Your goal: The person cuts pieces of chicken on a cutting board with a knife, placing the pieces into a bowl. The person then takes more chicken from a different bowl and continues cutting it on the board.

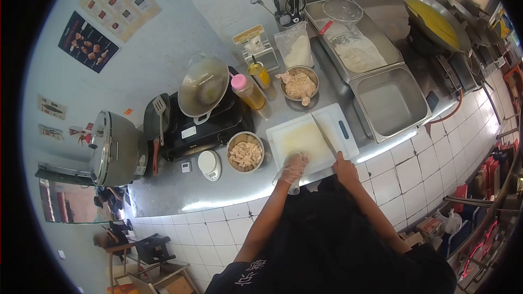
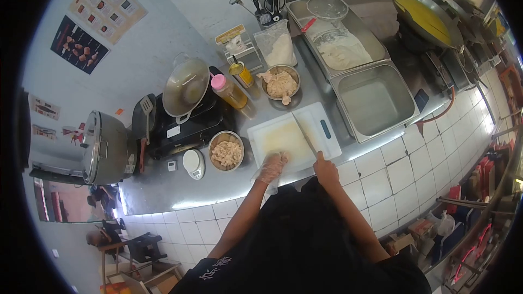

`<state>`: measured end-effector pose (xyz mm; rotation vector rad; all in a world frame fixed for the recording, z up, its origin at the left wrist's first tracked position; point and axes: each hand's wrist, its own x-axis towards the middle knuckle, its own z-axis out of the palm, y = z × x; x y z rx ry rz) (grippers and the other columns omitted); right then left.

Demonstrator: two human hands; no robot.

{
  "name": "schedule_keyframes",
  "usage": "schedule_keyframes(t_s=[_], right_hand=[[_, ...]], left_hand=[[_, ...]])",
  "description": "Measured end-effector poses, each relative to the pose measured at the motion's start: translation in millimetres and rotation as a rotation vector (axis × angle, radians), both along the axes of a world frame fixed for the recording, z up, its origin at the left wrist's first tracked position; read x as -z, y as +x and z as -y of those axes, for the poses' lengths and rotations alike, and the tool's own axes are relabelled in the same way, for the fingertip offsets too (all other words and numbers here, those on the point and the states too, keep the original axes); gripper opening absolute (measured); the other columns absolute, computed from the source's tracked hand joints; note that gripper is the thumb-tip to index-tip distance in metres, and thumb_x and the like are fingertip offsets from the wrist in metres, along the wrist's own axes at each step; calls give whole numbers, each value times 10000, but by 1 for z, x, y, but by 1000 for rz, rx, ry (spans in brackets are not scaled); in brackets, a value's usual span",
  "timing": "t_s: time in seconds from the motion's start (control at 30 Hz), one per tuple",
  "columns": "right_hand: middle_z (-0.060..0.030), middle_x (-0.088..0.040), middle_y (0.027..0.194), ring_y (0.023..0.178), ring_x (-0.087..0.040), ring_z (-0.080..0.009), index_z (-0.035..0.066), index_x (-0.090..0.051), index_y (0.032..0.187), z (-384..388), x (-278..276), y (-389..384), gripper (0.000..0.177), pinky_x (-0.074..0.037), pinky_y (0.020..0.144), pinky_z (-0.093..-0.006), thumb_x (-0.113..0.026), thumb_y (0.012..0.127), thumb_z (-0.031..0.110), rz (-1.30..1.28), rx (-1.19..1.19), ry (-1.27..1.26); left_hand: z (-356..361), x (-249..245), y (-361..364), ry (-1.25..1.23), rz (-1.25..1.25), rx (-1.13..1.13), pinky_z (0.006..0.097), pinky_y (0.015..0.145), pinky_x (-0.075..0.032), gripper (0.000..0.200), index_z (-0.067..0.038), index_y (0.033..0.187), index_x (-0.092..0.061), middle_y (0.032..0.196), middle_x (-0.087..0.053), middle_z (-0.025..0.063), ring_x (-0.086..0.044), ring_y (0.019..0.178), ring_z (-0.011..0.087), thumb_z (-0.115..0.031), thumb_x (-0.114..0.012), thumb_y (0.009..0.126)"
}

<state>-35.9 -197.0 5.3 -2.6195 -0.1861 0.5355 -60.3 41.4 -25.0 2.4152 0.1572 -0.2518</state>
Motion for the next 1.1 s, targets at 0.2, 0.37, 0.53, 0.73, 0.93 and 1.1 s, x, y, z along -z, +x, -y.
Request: schedule_keyframes(t_s=[0.2,0.37,0.53,0.73,0.93,1.1], right_hand=[[-318,-662,790,794,-651,-545,59,-425,1205,5,0,-6,270,-497,735,-658,-490,1003,227,32,16,105],[-310,-636,727,750,-638,-529,48,-425,1129,1,-27,-12,198,-471,694,-650,-508,1007,179,112,44,318],[-300,-636,728,753,-644,-514,56,-431,1117,1,-26,-19,186,-477,697,-646,-509,1006,183,33,-90,316],[-299,-669,844,819,-654,-517,66,-437,1147,1,-16,-36,223,-498,756,-645,-495,1000,224,-87,-236,168],[-288,-670,836,824,-656,-518,54,-439,1166,-3,-16,-32,245,-500,761,-644,-495,992,216,-88,-182,207],[-285,-670,831,811,-660,-508,55,-439,1170,-16,-13,-39,255,-504,761,-637,-505,981,212,-87,-262,185]], left_hand=[[-4,-53,-2,-570,120,-188,327,715,-541,339,48,979,-660,832,-719,117,-678,750,183,-284,-600,1005],[-2,-36,0,-593,-15,-340,292,685,-537,239,38,986,-669,860,-727,94,-671,726,136,-193,-611,971],[10,11,-3,-994,-73,-800,311,651,-543,237,55,893,-671,798,-713,113,-665,690,138,-179,-642,919],[-17,4,-28,-205,12,-623,391,679,-559,212,-2,797,-690,708,-687,148,-668,662,293,-209,-669,836],[-20,-33,-32,326,83,-324,442,844,-528,267,-53,960,-727,913,-704,178,-656,899,375,-271,-696,810],[-18,-19,-21,372,308,-8,434,916,-497,300,-68,1029,-728,1008,-685,153,-620,1019,348,-296,-691,838]])
